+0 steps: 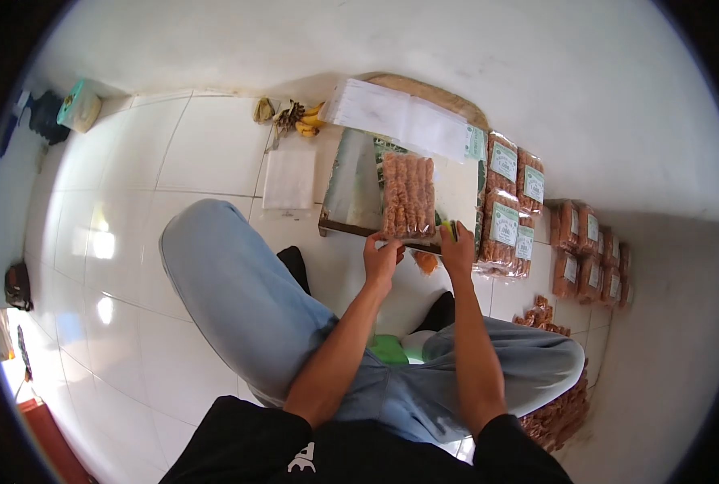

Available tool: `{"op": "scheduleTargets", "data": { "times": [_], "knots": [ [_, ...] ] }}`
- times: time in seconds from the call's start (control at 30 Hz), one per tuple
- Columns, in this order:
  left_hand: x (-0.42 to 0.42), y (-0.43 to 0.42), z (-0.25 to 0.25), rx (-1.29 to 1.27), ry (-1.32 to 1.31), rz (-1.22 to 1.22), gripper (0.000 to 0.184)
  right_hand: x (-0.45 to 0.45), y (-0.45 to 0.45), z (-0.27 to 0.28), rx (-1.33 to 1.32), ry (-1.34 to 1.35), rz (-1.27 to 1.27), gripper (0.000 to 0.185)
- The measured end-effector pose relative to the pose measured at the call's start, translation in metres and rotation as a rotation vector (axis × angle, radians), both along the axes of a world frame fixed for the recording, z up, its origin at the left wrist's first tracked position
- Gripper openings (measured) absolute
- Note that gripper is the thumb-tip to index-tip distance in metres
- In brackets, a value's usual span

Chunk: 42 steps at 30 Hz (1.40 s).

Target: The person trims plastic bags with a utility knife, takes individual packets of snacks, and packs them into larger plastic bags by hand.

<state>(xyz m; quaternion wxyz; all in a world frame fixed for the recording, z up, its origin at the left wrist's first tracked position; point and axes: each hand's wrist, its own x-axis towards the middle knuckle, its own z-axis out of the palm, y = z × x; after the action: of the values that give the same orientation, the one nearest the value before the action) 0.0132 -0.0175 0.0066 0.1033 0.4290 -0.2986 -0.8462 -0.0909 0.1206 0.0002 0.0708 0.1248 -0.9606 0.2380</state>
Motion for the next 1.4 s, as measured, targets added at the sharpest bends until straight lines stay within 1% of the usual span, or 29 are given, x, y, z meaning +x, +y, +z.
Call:
{"op": "scheduleTargets", "data": {
  "times": [0.03, 0.13, 0.17, 0.3, 0.37, 0.4, 0.43, 0.47, 0.53, 0.57, 0.6, 0.63, 0.67, 0.73, 0.77, 0.8, 0.83, 0.87, 0.9, 0.97, 1.0, 1.03, 1.07, 1.13, 1.2, 1.27, 1.3, 1.33, 1.4],
  "knots": [
    [0.000, -0.001, -0.002, -0.043, 0.009, -0.040, 0.041, -0.003, -0.004, 0.002, -0.011, 0.006, -0.011, 0.050],
    [0.001, -0.004, -0.004, -0.130, -0.008, -0.011, 0.046, -0.015, -0.014, 0.008, 0.192, -0.045, 0.108, 0.056],
    [0.001, -0.007, -0.005, -0.143, -0.001, -0.016, 0.046, -0.017, -0.016, 0.010, 0.227, -0.066, 0.132, 0.062],
    [0.006, -0.016, 0.000, -0.193, -0.073, 0.053, 0.052, -0.010, -0.022, 0.023, 0.243, -0.088, 0.142, 0.068],
    [0.008, -0.023, 0.020, -0.202, -0.099, 0.042, 0.053, 0.002, -0.029, 0.036, 0.230, 0.167, 0.216, 0.077],
    [0.014, -0.027, 0.035, -0.308, -0.143, -0.041, 0.057, 0.002, -0.033, 0.037, 0.223, 0.170, 0.205, 0.077],
    [0.019, -0.031, 0.046, -0.415, -0.189, -0.127, 0.060, 0.002, -0.036, 0.037, 0.211, 0.180, 0.332, 0.080],
    [0.024, -0.034, 0.050, -0.426, -0.186, -0.139, 0.060, 0.003, -0.039, 0.036, 0.196, 0.190, 0.458, 0.082],
    [0.028, -0.043, 0.059, -0.733, -0.142, -0.250, 0.060, -0.003, -0.047, 0.023, 0.186, 0.291, 0.466, 0.076],
    [0.032, -0.050, 0.066, -0.748, -0.135, -0.263, 0.060, -0.002, -0.047, 0.018, 0.063, 0.238, 0.554, 0.071],
    [0.037, -0.059, 0.083, -0.934, -0.128, -0.355, 0.057, 0.000, -0.048, 0.017, -0.061, 0.188, 0.640, 0.065],
    [0.041, -0.067, 0.102, -1.121, -0.117, -0.445, 0.056, 0.007, -0.052, 0.037, -0.187, 0.086, 0.677, 0.059],
    [0.045, -0.074, 0.128, -1.134, -0.111, -0.464, 0.056, 0.010, -0.054, 0.039, -0.198, 0.089, 0.656, 0.059],
    [0.040, -0.089, 0.177, -1.405, -0.517, -0.751, 0.064, 0.010, -0.061, 0.059, -0.399, -0.161, 0.753, 0.055],
    [0.037, -0.094, 0.186, -1.529, -0.481, -0.684, 0.069, 0.016, -0.062, 0.077, -0.494, -0.383, 0.717, 0.057],
    [0.032, -0.101, 0.192, -1.652, -0.438, -0.605, 0.075, 0.016, -0.062, 0.093, -0.505, -0.369, 0.703, 0.057],
    [0.023, -0.111, 0.192, -1.808, -0.313, -0.506, 0.078, 0.016, -0.061, 0.104, -0.550, -0.521, 0.696, 0.057],
    [0.016, -0.119, 0.196, -1.799, -0.215, -0.530, 0.082, 0.017, -0.059, 0.111, -0.594, -0.678, 0.689, 0.058],
    [0.010, -0.119, 0.209, -1.768, -0.152, -0.580, 0.079, 0.020, -0.057, 0.114, -0.732, -0.700, 0.717, 0.060],
    [-0.008, -0.123, 0.220, -1.741, -0.078, -0.629, 0.075, 0.016, -0.051, 0.133, -0.778, -0.777, 0.733, 0.060],
    [-0.020, -0.128, 0.219, -1.424, 0.113, -0.668, 0.067, 0.014, -0.048, 0.146, -0.824, -0.859, 0.755, 0.060],
    [-0.030, -0.131, 0.222, -1.102, 0.289, -0.692, 0.060, 0.012, -0.042, 0.168, -0.761, -0.963, 0.732, 0.059],
    [-0.038, -0.133, 0.225, -1.113, 0.299, -0.700, 0.060, 0.011, -0.038, 0.174, -0.770, -0.948, 0.730, 0.059],
    [-0.051, -0.133, 0.231, -0.915, 0.076, -0.782, 0.049, 0.007, -0.029, 0.183, -0.757, -0.932, 0.659, 0.062],
    [-0.068, -0.132, 0.222, -0.899, 0.080, -0.740, 0.045, 0.001, -0.016, 0.182, -0.747, -0.935, 0.620, 0.068],
    [-0.081, -0.134, 0.221, -0.782, 0.048, -0.610, 0.041, -0.009, 0.001, 0.162, -0.791, -0.861, 0.700, 0.079],
    [-0.084, -0.137, 0.226, -0.782, -0.002, -0.609, 0.039, -0.002, 0.009, 0.179, -0.819, -1.022, 0.676, 0.079],
    [-0.091, -0.139, 0.221, -0.784, -0.005, -0.621, 0.039, -0.002, 0.010, 0.174, -0.828, -1.022, 0.667, 0.079],
    [-0.107, -0.138, 0.208, -0.596, 0.009, -0.475, 0.037, -0.001, 0.014, 0.157, -1.045, -0.922, 0.544, 0.072]
  ]
}}
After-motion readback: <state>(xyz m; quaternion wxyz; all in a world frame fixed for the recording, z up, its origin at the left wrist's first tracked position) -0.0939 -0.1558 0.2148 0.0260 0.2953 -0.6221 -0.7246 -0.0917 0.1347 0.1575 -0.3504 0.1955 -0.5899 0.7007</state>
